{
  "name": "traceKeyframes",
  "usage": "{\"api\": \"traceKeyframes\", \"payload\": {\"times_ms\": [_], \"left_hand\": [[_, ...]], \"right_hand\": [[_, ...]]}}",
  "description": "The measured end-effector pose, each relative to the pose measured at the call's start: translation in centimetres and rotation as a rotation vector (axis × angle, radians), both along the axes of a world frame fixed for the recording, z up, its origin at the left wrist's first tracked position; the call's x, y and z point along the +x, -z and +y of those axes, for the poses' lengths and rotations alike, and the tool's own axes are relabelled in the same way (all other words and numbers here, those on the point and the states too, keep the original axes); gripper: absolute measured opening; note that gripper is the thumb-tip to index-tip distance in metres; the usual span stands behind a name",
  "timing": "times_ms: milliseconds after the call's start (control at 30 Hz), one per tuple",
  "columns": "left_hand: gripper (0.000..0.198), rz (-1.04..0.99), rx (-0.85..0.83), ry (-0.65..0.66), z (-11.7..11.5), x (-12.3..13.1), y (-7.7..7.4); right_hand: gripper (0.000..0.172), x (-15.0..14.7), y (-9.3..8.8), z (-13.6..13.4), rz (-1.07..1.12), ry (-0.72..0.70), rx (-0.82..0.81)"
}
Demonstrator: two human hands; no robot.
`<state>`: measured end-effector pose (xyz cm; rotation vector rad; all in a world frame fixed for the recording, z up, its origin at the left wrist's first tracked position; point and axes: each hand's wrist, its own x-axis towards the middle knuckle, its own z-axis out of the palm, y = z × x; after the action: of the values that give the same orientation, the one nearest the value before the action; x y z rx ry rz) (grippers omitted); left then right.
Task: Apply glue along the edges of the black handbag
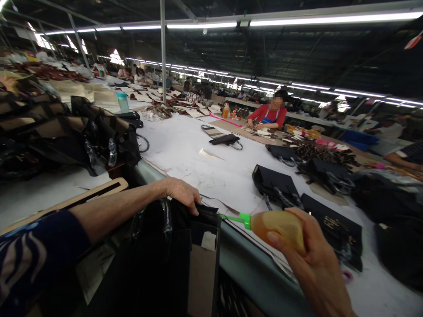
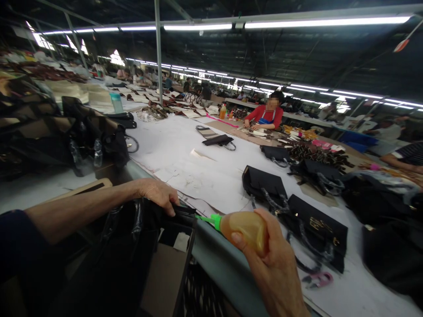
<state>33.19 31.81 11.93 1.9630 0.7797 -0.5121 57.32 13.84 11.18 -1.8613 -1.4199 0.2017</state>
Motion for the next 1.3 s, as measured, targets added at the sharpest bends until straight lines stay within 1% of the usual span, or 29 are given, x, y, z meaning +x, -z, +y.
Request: {"api": "traceKeyframes", "payload": {"times_ms": [133, 267, 367, 533, 700, 800, 933, 1067, 1300], "left_hand": [[0.025, 0.015, 0.020, -0.005, -0.1, 0.1, -0.1], [0.022, 0.007, 0.038, -0.009, 0.1, -0.1, 0.0], [0.023, -0.002, 0.052, 0.009, 0.4, -0.2, 0.2], [0.027, -0.003, 0.160, 0.058, 0.5, -0.2, 0.1], [0.029, 0.020, 0.258, 0.077, 0.3, -0.2, -0.3], [0.029, 0.030, 0.270, 0.072, 0.2, -0.2, -0.6], [0.029, 0.051, 0.295, 0.068, -0.1, 0.0, -0.8], [0.031, 0.056, 0.317, 0.063, -0.2, 0.1, -0.7], [0.032, 0.052, 0.324, 0.104, 0.2, 0.1, -0.3]], "right_hand": [[0.056, 0.5, 0.2, 0.5, -0.021, -0.013, 0.001], [0.053, 0.4, 0.3, 0.2, -0.025, -0.032, -0.032], [0.052, 0.2, 0.3, 0.0, -0.012, -0.057, -0.064], [0.053, 0.4, 0.4, 0.2, 0.050, -0.058, -0.104], [0.055, 1.0, 0.6, 0.6, 0.094, -0.009, -0.112], [0.054, 1.4, 1.0, 0.7, 0.130, -0.005, -0.134], [0.053, 1.4, 1.6, 0.7, 0.144, -0.035, -0.123], [0.051, 1.1, 1.4, 0.9, 0.110, -0.057, -0.109], [0.053, 0.9, 1.1, 0.6, 0.106, -0.081, -0.168]]}}
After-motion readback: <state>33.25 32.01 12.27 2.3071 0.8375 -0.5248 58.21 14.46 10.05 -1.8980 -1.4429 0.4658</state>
